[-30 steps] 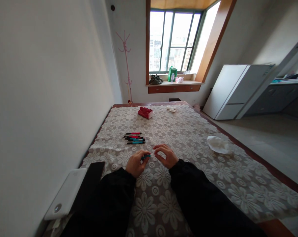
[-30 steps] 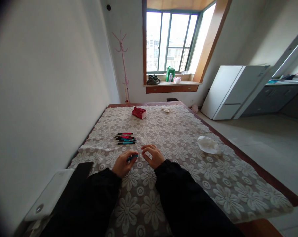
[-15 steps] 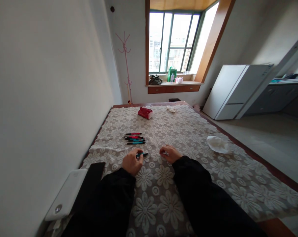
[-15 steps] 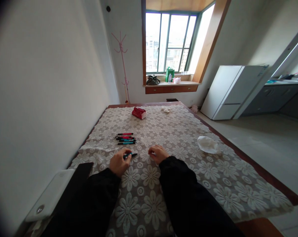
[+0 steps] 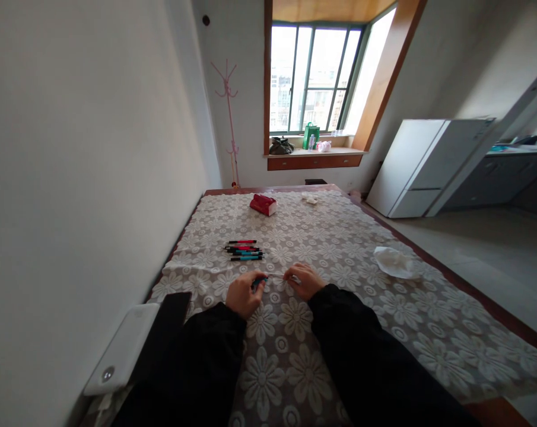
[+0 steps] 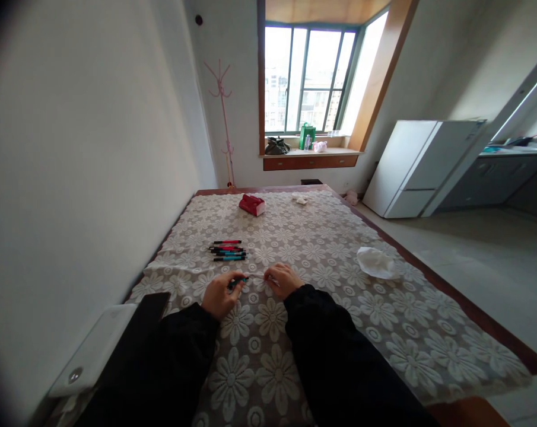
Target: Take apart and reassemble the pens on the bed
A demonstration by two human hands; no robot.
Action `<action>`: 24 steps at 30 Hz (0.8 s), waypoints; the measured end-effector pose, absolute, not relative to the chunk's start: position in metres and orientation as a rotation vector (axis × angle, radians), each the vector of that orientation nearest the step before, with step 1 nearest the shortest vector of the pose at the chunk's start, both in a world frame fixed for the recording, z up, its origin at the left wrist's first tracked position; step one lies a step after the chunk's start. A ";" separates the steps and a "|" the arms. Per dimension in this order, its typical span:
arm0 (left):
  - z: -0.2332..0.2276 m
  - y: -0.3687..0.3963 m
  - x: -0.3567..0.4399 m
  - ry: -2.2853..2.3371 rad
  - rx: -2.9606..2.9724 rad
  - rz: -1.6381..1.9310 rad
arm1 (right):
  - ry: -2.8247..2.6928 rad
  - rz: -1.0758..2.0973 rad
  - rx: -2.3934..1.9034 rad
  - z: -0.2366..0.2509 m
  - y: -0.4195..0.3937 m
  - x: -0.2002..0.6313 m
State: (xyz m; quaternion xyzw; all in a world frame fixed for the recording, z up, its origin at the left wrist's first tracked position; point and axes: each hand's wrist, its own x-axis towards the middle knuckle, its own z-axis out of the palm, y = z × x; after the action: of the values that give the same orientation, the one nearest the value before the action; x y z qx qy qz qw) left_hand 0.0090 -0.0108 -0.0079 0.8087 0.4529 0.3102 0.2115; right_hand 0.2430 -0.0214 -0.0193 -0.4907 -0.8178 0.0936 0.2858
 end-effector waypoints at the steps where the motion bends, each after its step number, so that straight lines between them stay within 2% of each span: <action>1: -0.008 -0.011 0.009 1.252 2.250 0.861 | -2.177 0.238 -1.359 -0.020 -0.020 0.244; 5: -0.007 -0.010 0.008 1.227 2.268 0.872 | -2.137 0.195 -1.449 -0.022 -0.018 0.251; 9: -0.006 -0.010 0.009 1.154 2.284 0.923 | -1.977 0.189 -1.352 -0.014 -0.022 0.247; 15: -0.003 -0.013 0.011 0.983 2.254 0.920 | -1.863 0.415 -1.127 0.001 -0.033 0.227; 21: 0.000 -0.015 0.011 0.915 2.260 0.904 | -1.755 0.678 -1.030 -0.003 -0.037 0.216; 24: 0.000 -0.016 0.011 0.894 2.255 0.904 | -1.720 0.657 -1.035 -0.007 -0.037 0.214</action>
State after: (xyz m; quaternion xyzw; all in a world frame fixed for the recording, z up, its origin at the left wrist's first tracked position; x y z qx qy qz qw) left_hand 0.0112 -0.0159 0.0000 0.8380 0.3323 0.3360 0.2729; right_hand 0.2141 -0.0369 -0.0066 -0.4266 -0.7087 0.2706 0.4924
